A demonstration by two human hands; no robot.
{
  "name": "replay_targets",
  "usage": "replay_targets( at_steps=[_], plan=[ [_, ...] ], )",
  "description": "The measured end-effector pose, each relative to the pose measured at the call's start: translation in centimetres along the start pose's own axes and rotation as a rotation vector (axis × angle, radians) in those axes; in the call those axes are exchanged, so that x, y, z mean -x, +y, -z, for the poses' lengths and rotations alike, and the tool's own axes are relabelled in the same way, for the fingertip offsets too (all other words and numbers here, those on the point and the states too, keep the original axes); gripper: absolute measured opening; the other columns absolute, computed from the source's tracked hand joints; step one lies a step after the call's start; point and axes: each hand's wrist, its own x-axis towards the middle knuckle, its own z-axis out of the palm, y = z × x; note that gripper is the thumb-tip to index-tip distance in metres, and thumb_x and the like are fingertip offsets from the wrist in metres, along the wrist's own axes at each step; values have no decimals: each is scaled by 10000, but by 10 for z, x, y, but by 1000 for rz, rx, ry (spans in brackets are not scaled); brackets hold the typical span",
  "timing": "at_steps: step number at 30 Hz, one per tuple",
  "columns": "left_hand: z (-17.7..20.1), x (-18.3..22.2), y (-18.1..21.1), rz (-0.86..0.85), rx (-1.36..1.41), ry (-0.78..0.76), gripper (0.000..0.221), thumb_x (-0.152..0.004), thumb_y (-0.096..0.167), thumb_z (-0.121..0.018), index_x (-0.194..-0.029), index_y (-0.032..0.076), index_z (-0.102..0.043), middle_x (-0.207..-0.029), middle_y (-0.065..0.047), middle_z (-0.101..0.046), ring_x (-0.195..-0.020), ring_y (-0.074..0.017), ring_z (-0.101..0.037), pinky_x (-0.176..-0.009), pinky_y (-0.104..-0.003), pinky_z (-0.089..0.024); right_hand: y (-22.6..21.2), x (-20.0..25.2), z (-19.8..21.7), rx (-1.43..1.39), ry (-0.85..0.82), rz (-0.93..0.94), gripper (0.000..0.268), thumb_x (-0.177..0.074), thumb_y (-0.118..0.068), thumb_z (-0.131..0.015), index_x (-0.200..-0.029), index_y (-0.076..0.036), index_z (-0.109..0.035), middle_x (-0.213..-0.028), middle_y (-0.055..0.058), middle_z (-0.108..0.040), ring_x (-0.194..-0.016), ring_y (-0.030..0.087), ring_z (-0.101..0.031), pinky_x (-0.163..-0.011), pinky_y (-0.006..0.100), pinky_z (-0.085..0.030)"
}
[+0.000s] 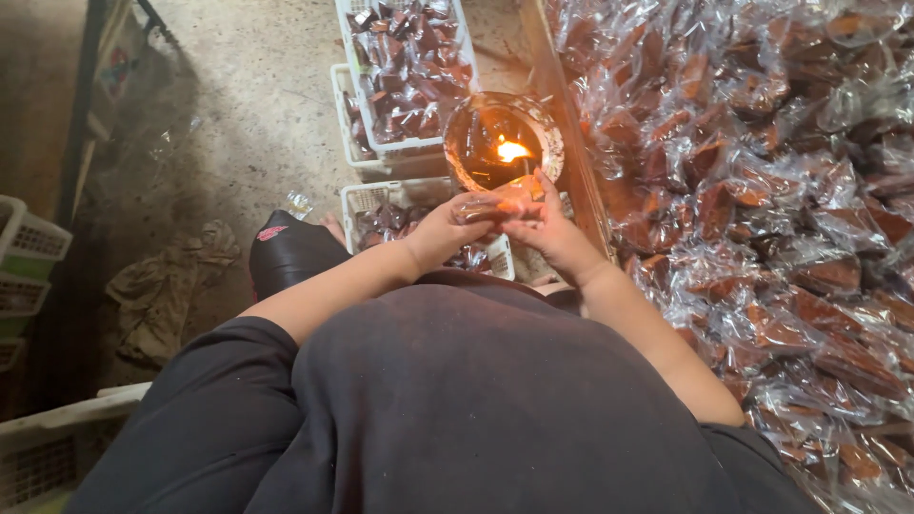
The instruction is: Sealing plastic bags containing baked goods by folding the tops and passing them over a flame from an oil lamp.
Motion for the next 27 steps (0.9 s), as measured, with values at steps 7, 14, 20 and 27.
replay_targets(
  at_steps=[7,14,20,27],
  plan=[
    [23,5,24,39,16,111,288,-878,106,-812,-1108,48,-649,-974,-126,-765,-793,-166,-743,-644,-282,-645,30,-26,5,110,126,302,116,-945,-113,-784,-897,-58,-694,-1106,111,-726,-1022,152,-679,-933,319,-547],
    [34,0,28,123,-197,147,188,-842,169,-843,-991,100,-751,-852,-84,-760,-715,-100,-700,-578,-222,-592,10,-20,-13,162,142,391,518,-1038,-85,-625,-1519,-193,-466,-663,-19,-588,-575,19,-541,-529,132,-474],
    [42,-12,35,101,-330,294,175,-819,243,-875,-965,165,-820,-814,-18,-776,-738,-51,-666,-685,-231,-575,30,-37,12,347,158,87,367,-816,-247,-888,-1152,-205,-747,-900,21,-716,-800,72,-627,-742,254,-552],
    [36,-12,30,-105,-365,202,359,-863,-52,-674,-1177,104,-754,-986,-96,-761,-984,-176,-678,-963,-354,-535,30,-37,1,-200,99,-325,120,-992,-187,-683,-1049,-99,-623,-852,20,-692,-796,153,-739,-719,276,-627]
  ],
)
